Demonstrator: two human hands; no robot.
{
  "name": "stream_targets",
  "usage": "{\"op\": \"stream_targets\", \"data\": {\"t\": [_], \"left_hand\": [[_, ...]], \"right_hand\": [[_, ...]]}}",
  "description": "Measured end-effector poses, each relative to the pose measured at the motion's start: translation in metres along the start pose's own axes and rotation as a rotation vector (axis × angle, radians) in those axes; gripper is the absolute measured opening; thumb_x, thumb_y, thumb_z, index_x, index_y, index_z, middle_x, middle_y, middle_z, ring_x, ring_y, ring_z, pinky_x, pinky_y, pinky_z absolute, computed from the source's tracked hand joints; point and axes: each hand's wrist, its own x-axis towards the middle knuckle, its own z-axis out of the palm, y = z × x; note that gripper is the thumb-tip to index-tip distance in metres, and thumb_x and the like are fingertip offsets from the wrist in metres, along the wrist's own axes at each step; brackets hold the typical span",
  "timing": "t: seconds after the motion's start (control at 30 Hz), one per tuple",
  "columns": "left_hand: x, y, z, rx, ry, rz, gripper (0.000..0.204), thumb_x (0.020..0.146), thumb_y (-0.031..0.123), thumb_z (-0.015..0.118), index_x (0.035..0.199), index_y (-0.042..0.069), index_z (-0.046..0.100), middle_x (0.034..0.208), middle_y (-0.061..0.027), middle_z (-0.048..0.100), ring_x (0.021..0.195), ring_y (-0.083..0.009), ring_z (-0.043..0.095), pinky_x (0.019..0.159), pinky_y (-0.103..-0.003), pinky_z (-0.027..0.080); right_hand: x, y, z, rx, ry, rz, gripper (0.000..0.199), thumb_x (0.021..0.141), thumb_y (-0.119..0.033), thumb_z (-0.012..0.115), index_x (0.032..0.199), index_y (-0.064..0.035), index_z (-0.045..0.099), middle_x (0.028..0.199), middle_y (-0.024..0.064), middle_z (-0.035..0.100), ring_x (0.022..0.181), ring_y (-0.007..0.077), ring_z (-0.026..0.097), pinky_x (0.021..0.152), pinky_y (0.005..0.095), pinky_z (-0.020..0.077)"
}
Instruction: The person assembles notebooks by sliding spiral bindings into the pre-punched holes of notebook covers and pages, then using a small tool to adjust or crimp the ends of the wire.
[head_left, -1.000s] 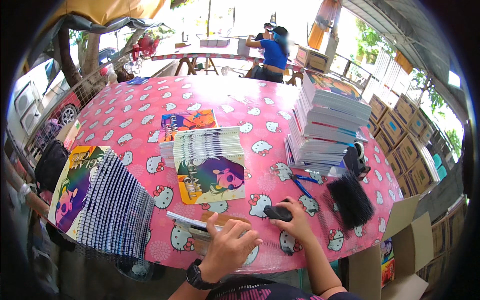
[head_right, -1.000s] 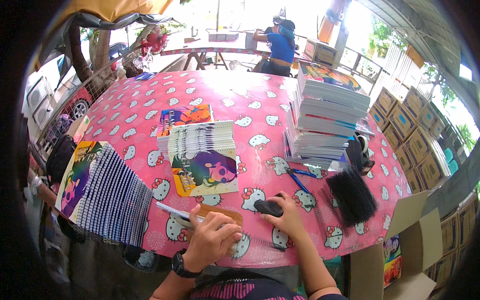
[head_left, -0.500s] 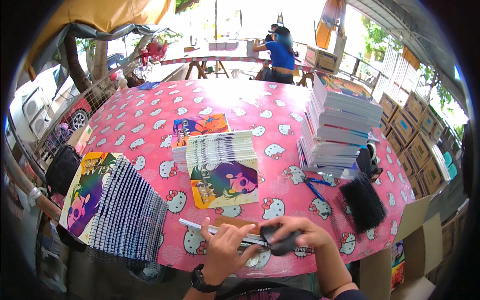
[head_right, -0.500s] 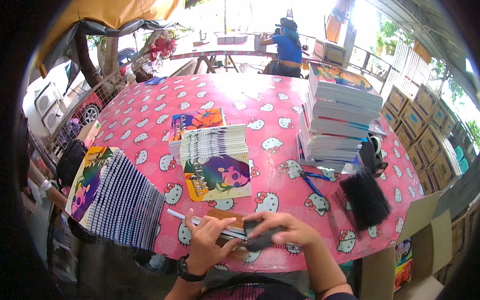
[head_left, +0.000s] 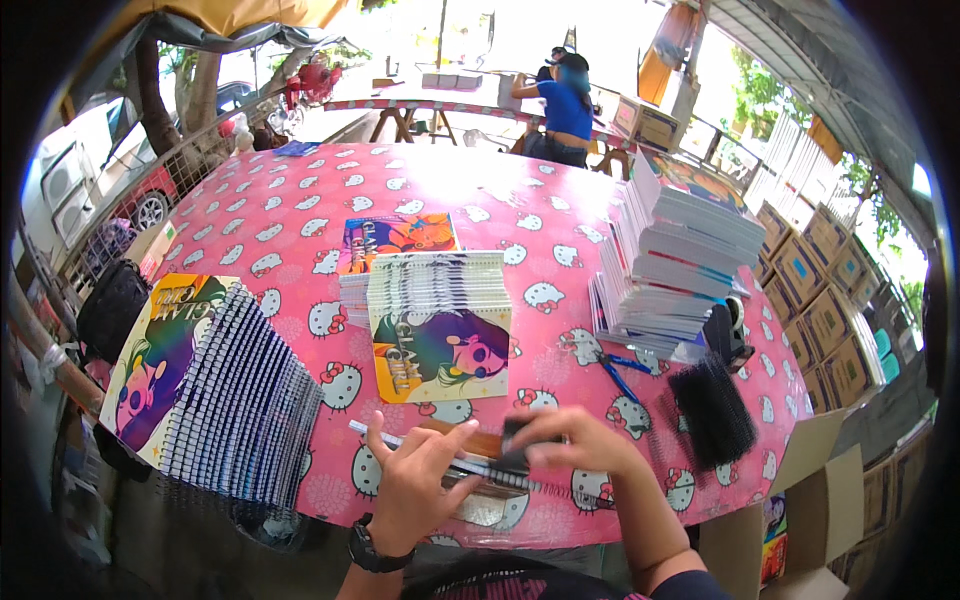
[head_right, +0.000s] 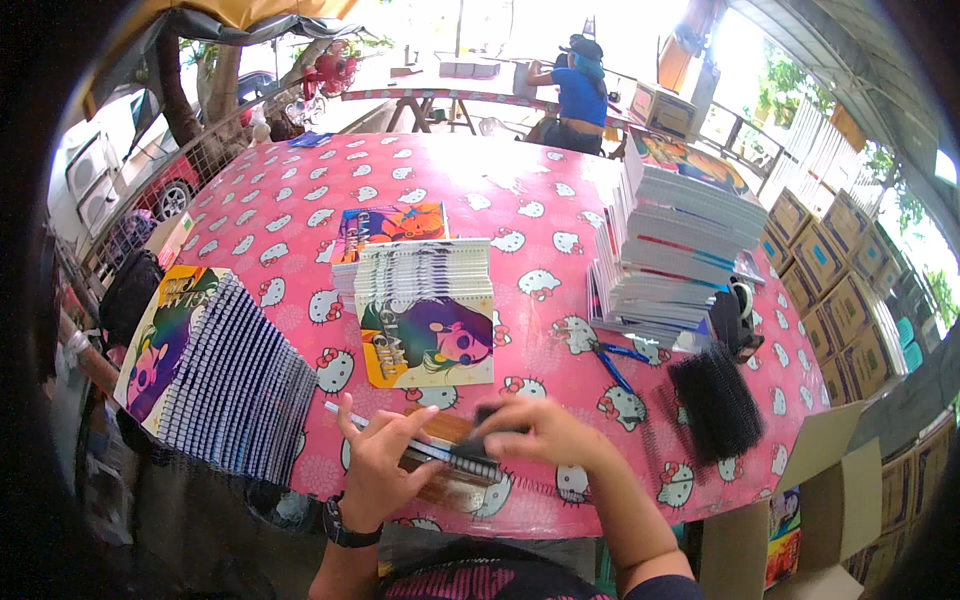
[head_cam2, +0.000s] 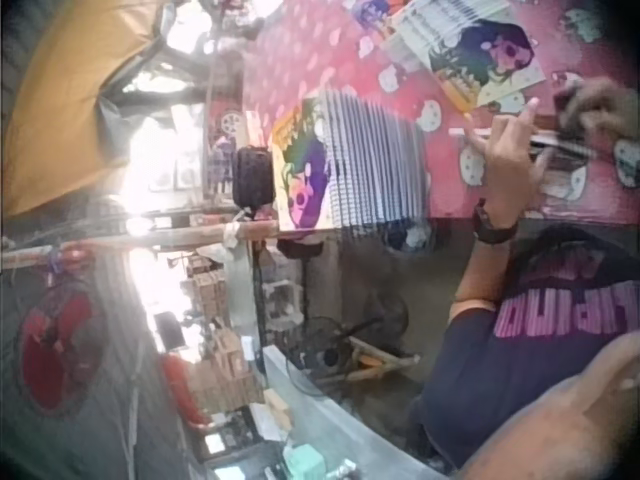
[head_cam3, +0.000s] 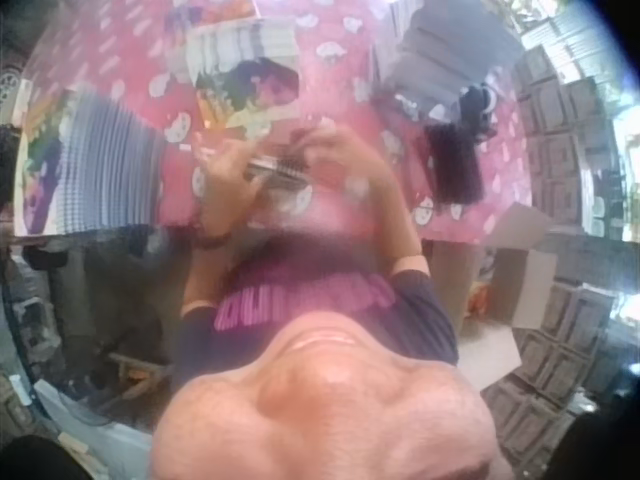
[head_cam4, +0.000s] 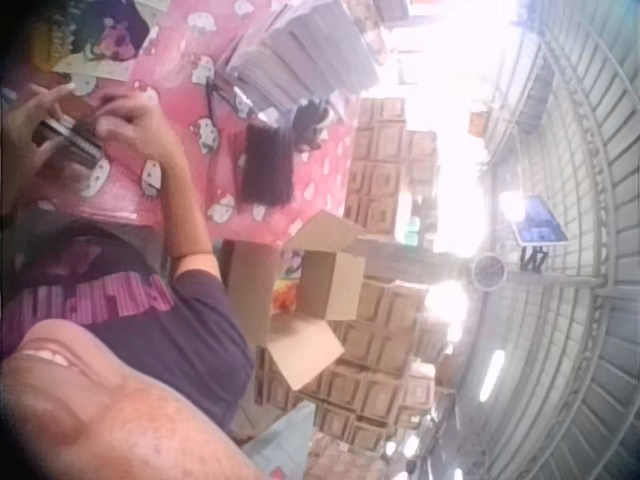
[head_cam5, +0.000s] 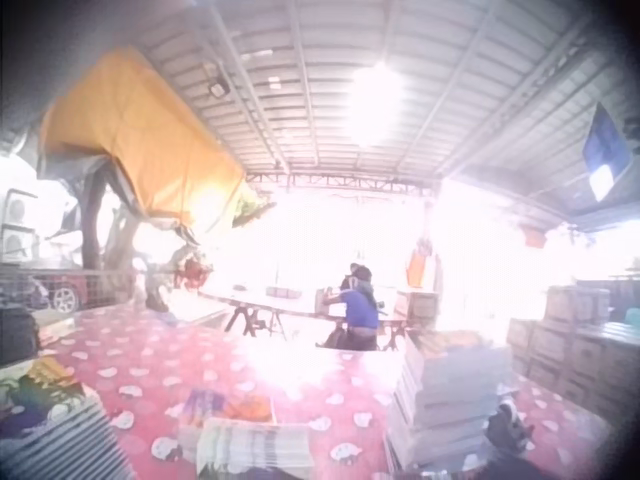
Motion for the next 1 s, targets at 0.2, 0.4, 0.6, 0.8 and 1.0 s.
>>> {"op": "stream_targets", "data": {"t": [0.2, 0.4, 0.6, 0.8, 1.0], "left_hand": [[-0.005, -0.019, -0.009, 0.019, 0.062, -0.063, 0.063, 0.061, 0.027, 0.083, 0.119, 0.015, 0.059, 0.081, 0.0064, 0.06, 0.085, -0.0143, 0.059, 0.108, -0.057, 0.011], [-0.006, -0.027, -0.011, 0.017, 0.091, -0.062, 0.064, 0.062, 0.026, 0.083, 0.12, 0.015, 0.058, 0.08, 0.006, 0.06, 0.086, -0.0143, 0.059, 0.109, -0.056, 0.012], [-0.007, -0.032, -0.012, -0.033, 0.048, -0.062, 0.067, 0.063, 0.025, 0.082, 0.124, 0.015, 0.055, 0.088, 0.0026, 0.06, 0.092, -0.0152, 0.058, 0.11, -0.055, 0.01], [-0.019, -0.05, -0.004, -0.358, 0.404, -0.188, 0.068, 0.07, 0.012, 0.079, 0.13, 0.006, 0.047, 0.12, -0.0081, 0.055, 0.119, -0.0219, 0.049, 0.107, -0.049, 0.025], [-0.038, -0.07, 0.019, -1.245, 0.471, -0.533, 0.053, 0.078, 0.002, 0.073, 0.126, -0.001, 0.05, 0.107, -0.0063, 0.061, 0.101, -0.0139, 0.057, 0.09, -0.027, 0.046]], "right_hand": [[0.006, -0.007, -0.002, 0.148, -0.052, -0.207, 0.041, 0.084, -0.041, 0.065, 0.101, -0.0038, 0.07, 0.122, 0.022, 0.059, 0.108, 0.0295, 0.059, 0.092, 0.0378, 0.045], [0.018, -0.015, -0.001, 0.298, -0.156, -0.301, 0.029, 0.081, -0.027, 0.07, 0.096, -0.0028, 0.07, 0.115, 0.0243, 0.062, 0.109, 0.0299, 0.059, 0.093, 0.038, 0.0441], [0.032, -0.013, 0.004, 0.399, -0.195, -0.329, 0.026, 0.083, -0.021, 0.066, 0.099, -0.0008, 0.07, 0.115, 0.0197, 0.063, 0.106, 0.0261, 0.06, 0.091, 0.0356, 0.0443], [0.042, -0.016, 0.011, 0.477, -0.082, -0.337, 0.035, 0.082, -0.03, 0.069, 0.102, -0.0011, 0.07, 0.117, 0.0202, 0.062, 0.103, 0.0256, 0.061, 0.089, 0.0364, 0.0461], [0.051, -0.01, 0.012, 0.31, -0.029, -0.246, 0.039, 0.082, -0.033, 0.068, 0.101, 0.0009, 0.069, 0.123, 0.0202, 0.059, 0.113, 0.0286, 0.056, 0.098, 0.0389, 0.0399]]}}
